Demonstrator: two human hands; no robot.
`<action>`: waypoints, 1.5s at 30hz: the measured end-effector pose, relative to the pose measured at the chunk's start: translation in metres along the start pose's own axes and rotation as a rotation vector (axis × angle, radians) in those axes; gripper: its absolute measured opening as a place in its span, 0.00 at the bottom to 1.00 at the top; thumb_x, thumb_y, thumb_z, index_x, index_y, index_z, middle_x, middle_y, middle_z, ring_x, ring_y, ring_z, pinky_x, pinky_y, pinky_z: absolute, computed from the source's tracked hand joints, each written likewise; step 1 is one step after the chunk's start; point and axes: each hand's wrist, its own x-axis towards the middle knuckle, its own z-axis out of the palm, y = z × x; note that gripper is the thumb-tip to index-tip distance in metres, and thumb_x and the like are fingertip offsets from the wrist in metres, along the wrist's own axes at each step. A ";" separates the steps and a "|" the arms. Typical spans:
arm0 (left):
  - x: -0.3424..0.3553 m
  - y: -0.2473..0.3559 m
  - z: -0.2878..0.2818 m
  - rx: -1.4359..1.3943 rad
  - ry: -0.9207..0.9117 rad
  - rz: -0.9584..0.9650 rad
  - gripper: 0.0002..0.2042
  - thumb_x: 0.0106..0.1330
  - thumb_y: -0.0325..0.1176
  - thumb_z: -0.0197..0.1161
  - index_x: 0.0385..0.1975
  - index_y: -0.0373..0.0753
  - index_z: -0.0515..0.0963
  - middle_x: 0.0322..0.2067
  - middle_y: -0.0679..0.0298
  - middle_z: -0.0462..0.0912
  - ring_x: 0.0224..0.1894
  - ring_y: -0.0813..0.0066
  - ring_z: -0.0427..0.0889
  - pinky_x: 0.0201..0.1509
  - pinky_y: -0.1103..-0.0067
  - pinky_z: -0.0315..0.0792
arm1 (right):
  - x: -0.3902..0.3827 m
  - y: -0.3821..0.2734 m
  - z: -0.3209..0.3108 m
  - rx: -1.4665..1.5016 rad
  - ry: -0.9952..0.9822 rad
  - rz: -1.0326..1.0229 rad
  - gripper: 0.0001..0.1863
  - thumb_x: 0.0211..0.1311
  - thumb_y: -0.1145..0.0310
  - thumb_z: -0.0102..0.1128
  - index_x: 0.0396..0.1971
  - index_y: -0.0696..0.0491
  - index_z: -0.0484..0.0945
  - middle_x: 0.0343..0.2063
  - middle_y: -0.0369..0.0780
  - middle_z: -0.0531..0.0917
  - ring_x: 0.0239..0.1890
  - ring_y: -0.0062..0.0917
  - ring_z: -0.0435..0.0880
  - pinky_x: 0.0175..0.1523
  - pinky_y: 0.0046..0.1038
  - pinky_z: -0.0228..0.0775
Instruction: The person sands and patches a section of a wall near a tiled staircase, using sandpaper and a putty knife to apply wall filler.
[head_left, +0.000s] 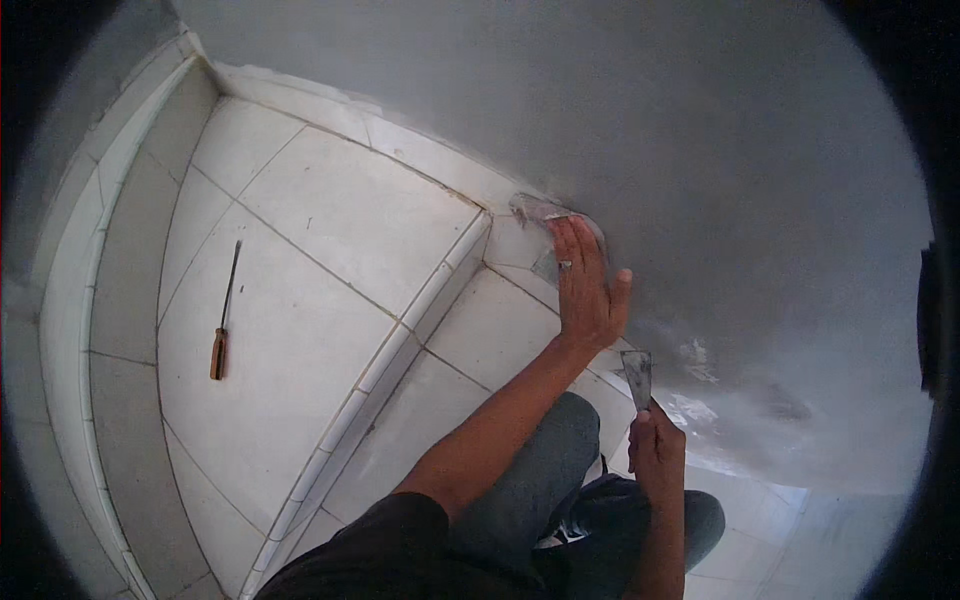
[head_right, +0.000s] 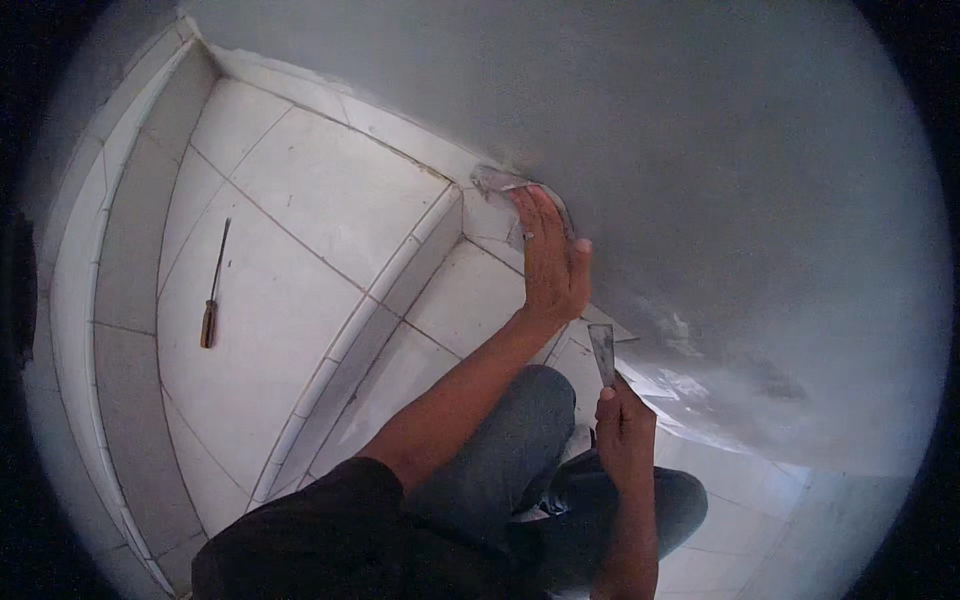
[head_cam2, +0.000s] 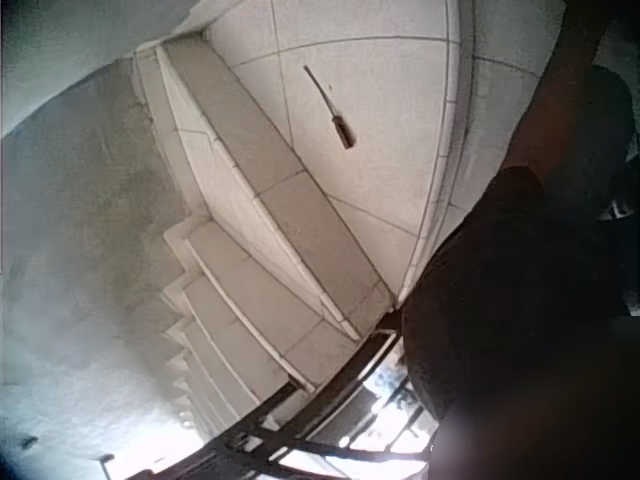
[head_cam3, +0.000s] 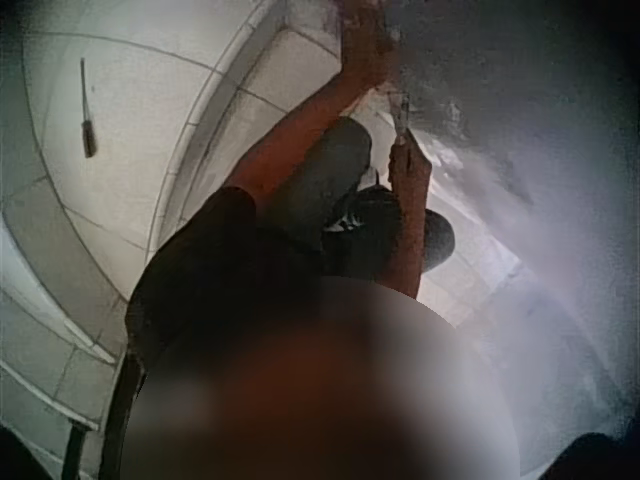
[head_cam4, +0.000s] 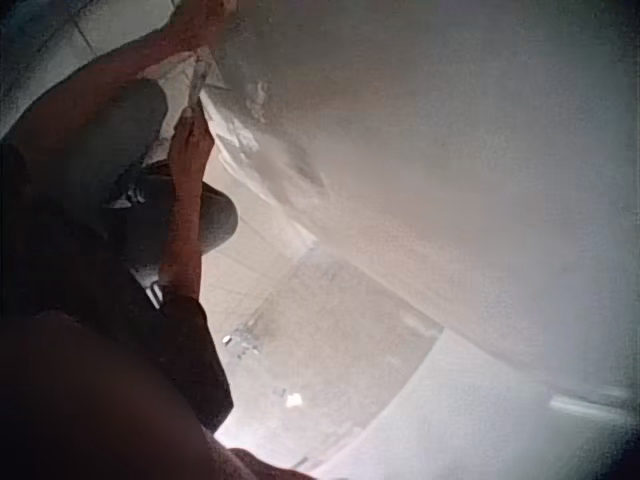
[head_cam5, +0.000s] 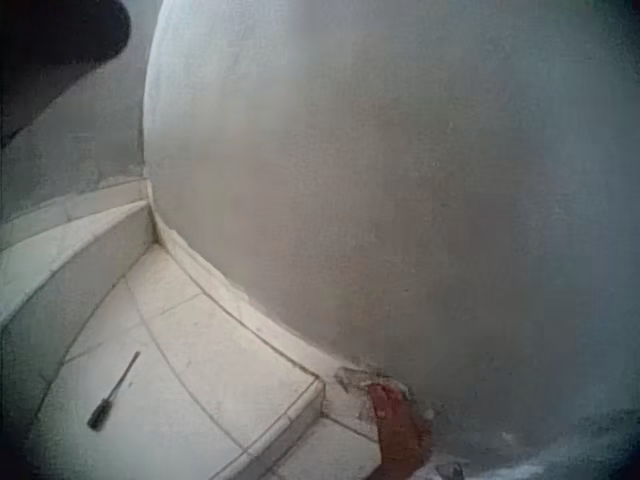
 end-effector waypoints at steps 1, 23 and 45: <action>0.002 -0.002 0.000 0.011 0.029 0.002 0.40 0.76 0.51 0.37 0.71 0.22 0.32 0.73 0.38 0.27 0.76 0.43 0.26 0.76 0.56 0.24 | -0.002 -0.001 -0.001 -0.002 0.020 0.009 0.19 0.76 0.60 0.44 0.46 0.60 0.77 0.17 0.37 0.73 0.21 0.20 0.72 0.29 0.26 0.67; 0.139 -0.077 -0.077 -0.015 0.277 -0.152 0.37 0.77 0.55 0.27 0.73 0.28 0.34 0.75 0.45 0.30 0.78 0.53 0.29 0.78 0.64 0.27 | -0.014 -0.014 -0.025 -0.039 0.024 -0.013 0.23 0.75 0.61 0.42 0.58 0.62 0.74 0.22 0.45 0.77 0.25 0.26 0.76 0.33 0.30 0.70; 0.051 -0.026 -0.023 0.014 0.099 -0.015 0.37 0.77 0.55 0.26 0.73 0.31 0.30 0.75 0.48 0.23 0.77 0.53 0.23 0.78 0.62 0.26 | -0.016 -0.017 -0.027 -0.080 -0.027 -0.154 0.22 0.75 0.61 0.43 0.55 0.63 0.75 0.28 0.51 0.80 0.31 0.40 0.81 0.40 0.37 0.73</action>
